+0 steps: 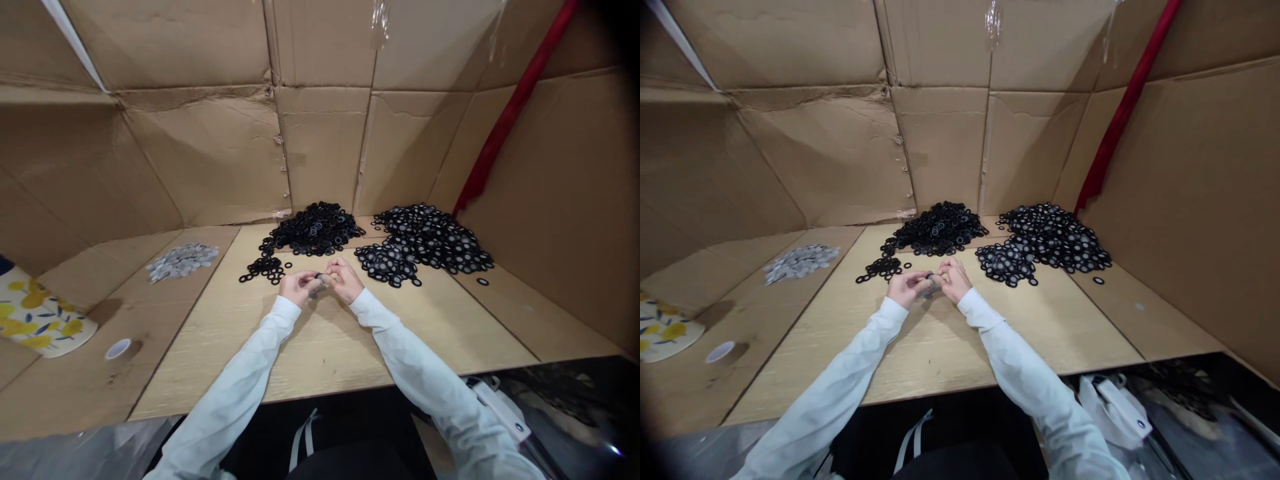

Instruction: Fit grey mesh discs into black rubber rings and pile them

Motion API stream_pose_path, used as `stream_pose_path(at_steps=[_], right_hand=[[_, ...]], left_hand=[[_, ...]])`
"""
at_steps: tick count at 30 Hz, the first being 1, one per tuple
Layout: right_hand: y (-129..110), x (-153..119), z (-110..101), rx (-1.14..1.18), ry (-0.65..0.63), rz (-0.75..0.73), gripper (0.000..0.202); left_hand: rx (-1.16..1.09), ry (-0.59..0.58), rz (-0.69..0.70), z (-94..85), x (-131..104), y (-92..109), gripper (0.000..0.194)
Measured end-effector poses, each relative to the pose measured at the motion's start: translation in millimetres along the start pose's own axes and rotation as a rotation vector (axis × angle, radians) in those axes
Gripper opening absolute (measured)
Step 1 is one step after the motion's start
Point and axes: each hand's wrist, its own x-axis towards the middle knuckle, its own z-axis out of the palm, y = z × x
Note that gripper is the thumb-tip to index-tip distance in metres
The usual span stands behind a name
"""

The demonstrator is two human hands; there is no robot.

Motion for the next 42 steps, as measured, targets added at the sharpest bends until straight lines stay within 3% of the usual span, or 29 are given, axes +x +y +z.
stream_pose_path(at_steps=[8, 13, 16, 22, 24, 29, 38, 42], right_hand=[[-17.8, -4.0, -7.5, -0.349, 0.003, -0.145, 0.011], [-22.3, -6.5, -9.2, -0.487, 0.009, -0.210, 0.015], [-18.6, -5.3, -7.3, -0.356, 0.017, -0.183, 0.012], [-11.1, 0.9, 4.9, 0.430, 0.058, 0.103, 0.016], [-11.1, 1.5, 10.3, 0.571, 0.098, 0.170, 0.016], [-12.0, -0.3, 17.9, 0.546, 0.227, 0.235, 0.014], [-20.0, 0.0, 13.3, 0.573, 0.201, 0.294, 0.018], [-22.2, 0.3, 8.8, 0.647, 0.178, 0.336, 0.016]], left_hand=[[0.353, -0.055, 0.220, -8.8, -1.0, 5.9, 0.021], [0.297, -0.041, 0.181, -7.6, -0.5, 4.7, 0.018], [0.054, -0.057, 0.058, -5.3, 1.4, 1.4, 0.018], [-0.454, 0.092, -0.144, 3.3, 0.8, 2.0, 0.023], [-0.542, 0.120, -0.174, 6.5, -0.7, 2.9, 0.022], [-0.600, 0.083, -0.210, 9.2, -1.5, 2.4, 0.021], [-0.490, -0.074, -0.152, -4.1, 2.0, 1.1, 0.034], [-0.385, -0.050, -0.123, -6.3, 2.4, 3.6, 0.039]])
